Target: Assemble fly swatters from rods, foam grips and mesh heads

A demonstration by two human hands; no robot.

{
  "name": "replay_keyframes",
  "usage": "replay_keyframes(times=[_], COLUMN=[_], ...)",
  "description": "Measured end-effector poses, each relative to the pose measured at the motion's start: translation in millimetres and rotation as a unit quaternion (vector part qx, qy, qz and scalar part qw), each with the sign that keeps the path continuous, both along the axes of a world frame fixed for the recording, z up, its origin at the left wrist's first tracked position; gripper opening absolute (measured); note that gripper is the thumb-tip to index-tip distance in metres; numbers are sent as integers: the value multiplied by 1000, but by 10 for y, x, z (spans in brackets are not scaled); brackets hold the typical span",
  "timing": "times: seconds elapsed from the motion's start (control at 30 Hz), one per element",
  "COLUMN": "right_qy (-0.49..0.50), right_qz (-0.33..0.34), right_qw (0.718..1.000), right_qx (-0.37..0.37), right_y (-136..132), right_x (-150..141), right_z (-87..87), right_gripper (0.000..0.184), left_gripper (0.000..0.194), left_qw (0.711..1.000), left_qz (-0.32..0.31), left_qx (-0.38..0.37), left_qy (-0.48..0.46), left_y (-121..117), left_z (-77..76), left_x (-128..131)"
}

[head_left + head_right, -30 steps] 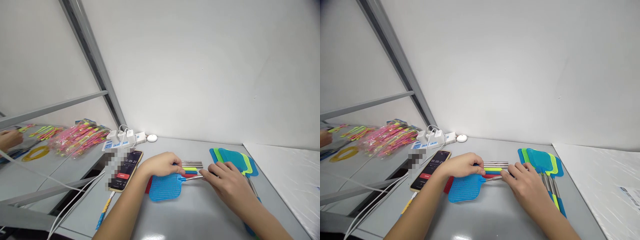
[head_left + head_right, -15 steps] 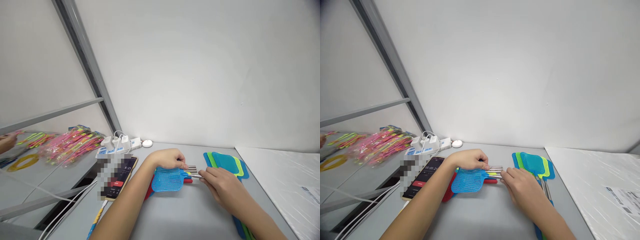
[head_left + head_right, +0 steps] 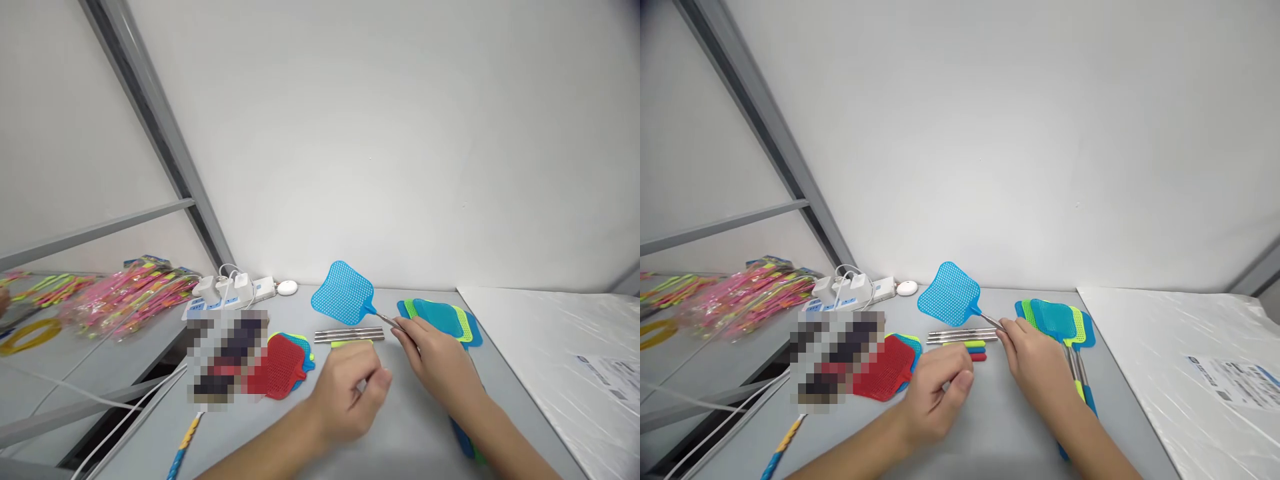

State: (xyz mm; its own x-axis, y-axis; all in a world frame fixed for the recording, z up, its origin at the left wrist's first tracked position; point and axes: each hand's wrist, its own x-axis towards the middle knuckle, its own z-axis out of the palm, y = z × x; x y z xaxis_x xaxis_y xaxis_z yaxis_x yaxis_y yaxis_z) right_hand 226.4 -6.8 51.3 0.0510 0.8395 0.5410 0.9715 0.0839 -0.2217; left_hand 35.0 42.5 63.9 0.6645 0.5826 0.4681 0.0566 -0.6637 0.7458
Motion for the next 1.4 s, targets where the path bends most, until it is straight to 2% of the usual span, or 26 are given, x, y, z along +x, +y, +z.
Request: replay_keyframes(times=[0.03, 0.1, 0.13, 0.2, 0.3, 0.43, 0.6, 0.73, 0.8, 0.87, 0.9, 0.93, 0.97, 1.07, 1.1, 1.13, 1.17, 1.2, 1.23, 1.27, 1.3, 1.33, 1.4], right_qy=[1, -1, -7, -28, -52, -36, 21, 114, 210, 330, 397, 467, 540, 709, 740, 760, 771, 773, 768, 753, 728, 690, 581], right_qz=[-1, 6, 13, 30, 51, 61, 71, 100, 113, 132, 141, 148, 153, 156, 152, 146, 140, 137, 137, 139, 140, 140, 134], right_qw=[1000, 999, 999, 999, 997, 997, 995, 979, 955, 906, 869, 821, 761, 557, 506, 468, 447, 442, 451, 476, 517, 571, 705], right_qx=[15, 34, 38, 34, 20, -26, -68, -134, -178, -228, -260, -293, -326, -404, -417, -426, -432, -434, -433, -432, -428, -422, -383], right_y=[0, -8, -15, -34, -68, -81, -41, -53, -72, -87, -93, -98, -104, -130, -140, -150, -157, -161, -162, -160, -157, -152, -147], right_x=[-27, -99, -145, -245, -381, -439, -383, -393, -411, -428, -439, -451, -466, -517, -529, -537, -537, -530, -515, -495, -471, -446, -407], right_z=[-7, -20, -28, -46, -79, -112, -126, -124, -99, -57, -34, -14, 3, 27, 29, 33, 38, 46, 60, 77, 98, 120, 159], right_gripper=[29, 29, 29, 28, 28, 30, 26, 28, 31, 36, 39, 41, 43, 41, 40, 40, 39, 39, 39, 40, 41, 42, 41], left_gripper=[36, 37, 39, 46, 49, 43, 40, 34, 32, 31, 30, 29, 29, 31, 31, 32, 32, 32, 32, 33, 34, 34, 34], left_qw=[995, 949, 916, 860, 824, 804, 782, 789, 799, 805, 806, 807, 808, 808, 807, 806, 803, 801, 797, 794, 790, 787, 783], left_qz=[12, 34, 42, 49, 74, 102, 145, 145, 129, 116, 112, 110, 109, 101, 97, 91, 83, 72, 57, 41, 25, 13, 6], left_qx=[-102, -304, -376, -453, -462, -477, -466, -450, -440, -435, -435, -435, -435, -444, -449, -455, -462, -470, -479, -487, -493, -497, -498], left_qy=[-12, -82, -131, -232, -320, -340, -388, -392, -389, -387, -385, -384, -382, -373, -371, -369, -367, -364, -362, -362, -363, -366, -372], left_y=[-52, -81, -65, -8, 63, 145, 370, 416, 373, 323, 304, 292, 286, 299, 308, 317, 326, 332, 336, 336, 331, 321, 281], left_z=[-89, -219, -256, -282, -251, -190, -137, -151, -162, -165, -163, -160, -157, -153, -153, -153, -152, -147, -140, -129, -116, -101, -72], left_x=[8, 63, 100, 163, 184, 79, -84, -106, -94, -88, -88, -91, -96, -112, -117, -122, -128, -134, -141, -148, -155, -161, -170])
